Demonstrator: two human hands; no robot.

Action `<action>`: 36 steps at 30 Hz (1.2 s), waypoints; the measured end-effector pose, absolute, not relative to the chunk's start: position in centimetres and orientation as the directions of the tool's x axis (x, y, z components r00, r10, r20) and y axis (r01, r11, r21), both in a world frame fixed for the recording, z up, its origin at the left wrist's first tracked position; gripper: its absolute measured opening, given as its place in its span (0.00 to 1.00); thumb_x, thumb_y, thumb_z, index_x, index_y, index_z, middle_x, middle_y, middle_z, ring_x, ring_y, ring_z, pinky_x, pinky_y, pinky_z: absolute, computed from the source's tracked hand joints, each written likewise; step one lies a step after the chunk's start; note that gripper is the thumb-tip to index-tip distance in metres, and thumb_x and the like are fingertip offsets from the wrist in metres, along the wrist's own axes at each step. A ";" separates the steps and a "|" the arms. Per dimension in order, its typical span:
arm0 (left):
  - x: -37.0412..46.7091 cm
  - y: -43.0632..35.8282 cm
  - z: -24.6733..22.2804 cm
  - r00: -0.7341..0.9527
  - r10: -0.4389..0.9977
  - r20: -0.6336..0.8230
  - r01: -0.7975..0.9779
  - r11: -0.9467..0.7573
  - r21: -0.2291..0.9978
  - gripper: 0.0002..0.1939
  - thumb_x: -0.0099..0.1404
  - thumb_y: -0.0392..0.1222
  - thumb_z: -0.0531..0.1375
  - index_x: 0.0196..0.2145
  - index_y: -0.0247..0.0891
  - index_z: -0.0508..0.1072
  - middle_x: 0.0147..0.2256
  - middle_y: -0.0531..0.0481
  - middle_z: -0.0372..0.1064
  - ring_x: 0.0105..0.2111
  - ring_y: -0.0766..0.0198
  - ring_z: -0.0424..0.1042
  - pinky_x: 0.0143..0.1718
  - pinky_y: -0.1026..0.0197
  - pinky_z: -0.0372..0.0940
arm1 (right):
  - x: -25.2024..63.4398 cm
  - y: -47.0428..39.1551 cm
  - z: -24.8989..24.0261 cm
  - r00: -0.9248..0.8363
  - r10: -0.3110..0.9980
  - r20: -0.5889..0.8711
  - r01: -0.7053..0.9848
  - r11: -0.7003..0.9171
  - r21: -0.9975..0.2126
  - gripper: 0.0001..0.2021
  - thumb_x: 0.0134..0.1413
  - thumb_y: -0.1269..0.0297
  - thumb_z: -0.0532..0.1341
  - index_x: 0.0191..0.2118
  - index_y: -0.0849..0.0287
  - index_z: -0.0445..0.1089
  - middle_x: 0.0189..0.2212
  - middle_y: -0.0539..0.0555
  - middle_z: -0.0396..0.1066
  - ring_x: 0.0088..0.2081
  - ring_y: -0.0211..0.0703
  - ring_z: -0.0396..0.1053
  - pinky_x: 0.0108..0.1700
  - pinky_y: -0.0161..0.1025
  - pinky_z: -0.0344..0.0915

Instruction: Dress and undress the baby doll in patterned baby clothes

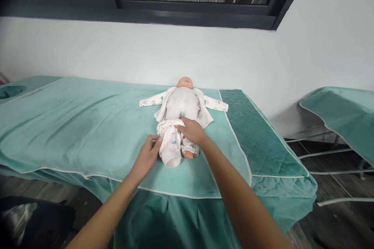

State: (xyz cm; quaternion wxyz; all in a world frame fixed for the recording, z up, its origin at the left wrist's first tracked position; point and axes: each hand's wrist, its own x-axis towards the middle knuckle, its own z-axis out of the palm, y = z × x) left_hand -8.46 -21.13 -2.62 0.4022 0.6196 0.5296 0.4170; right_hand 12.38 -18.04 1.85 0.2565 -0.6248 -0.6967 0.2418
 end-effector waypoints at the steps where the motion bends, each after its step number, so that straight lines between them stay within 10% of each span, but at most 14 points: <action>1: -8.1 -22.0 -2.7 0.138 0.990 0.024 0.274 -0.061 0.960 0.16 0.66 0.58 0.55 0.36 0.41 0.66 0.23 0.55 0.66 0.22 0.64 0.65 0.26 0.62 0.57 | 12.3 -18.1 1.8 -0.094 0.994 0.052 0.733 0.105 -0.673 0.11 0.60 0.53 0.56 0.33 0.55 0.65 0.28 0.49 0.72 0.26 0.41 0.70 0.35 0.37 0.60; 13: -6.5 -19.5 -3.9 0.032 0.997 0.069 0.239 -0.075 0.968 0.09 0.68 0.48 0.51 0.36 0.40 0.62 0.27 0.54 0.66 0.26 0.64 0.66 0.28 0.64 0.60 | 14.2 -18.9 3.3 -0.411 0.912 -0.018 0.612 0.261 -0.746 0.17 0.48 0.50 0.67 0.39 0.56 0.73 0.37 0.50 0.75 0.40 0.48 0.70 0.39 0.38 0.63; 26: -5.8 -17.9 -3.1 -0.014 0.984 0.175 0.677 -0.120 0.726 0.12 0.72 0.46 0.47 0.44 0.39 0.65 0.32 0.45 0.72 0.30 0.55 0.70 0.28 0.60 0.50 | 12.6 -18.1 2.0 -0.062 0.995 0.075 0.751 0.096 -0.653 0.08 0.57 0.58 0.58 0.31 0.55 0.64 0.28 0.49 0.72 0.28 0.41 0.69 0.33 0.36 0.59; 36: -7.0 -21.1 -4.9 0.042 0.947 0.318 0.511 -0.294 0.808 0.13 0.72 0.50 0.49 0.47 0.40 0.65 0.42 0.45 0.71 0.41 0.57 0.72 0.40 0.57 0.63 | 12.8 -19.0 1.8 -0.096 0.990 0.104 0.701 0.141 -0.699 0.13 0.57 0.49 0.59 0.38 0.54 0.68 0.38 0.51 0.74 0.40 0.46 0.69 0.41 0.39 0.61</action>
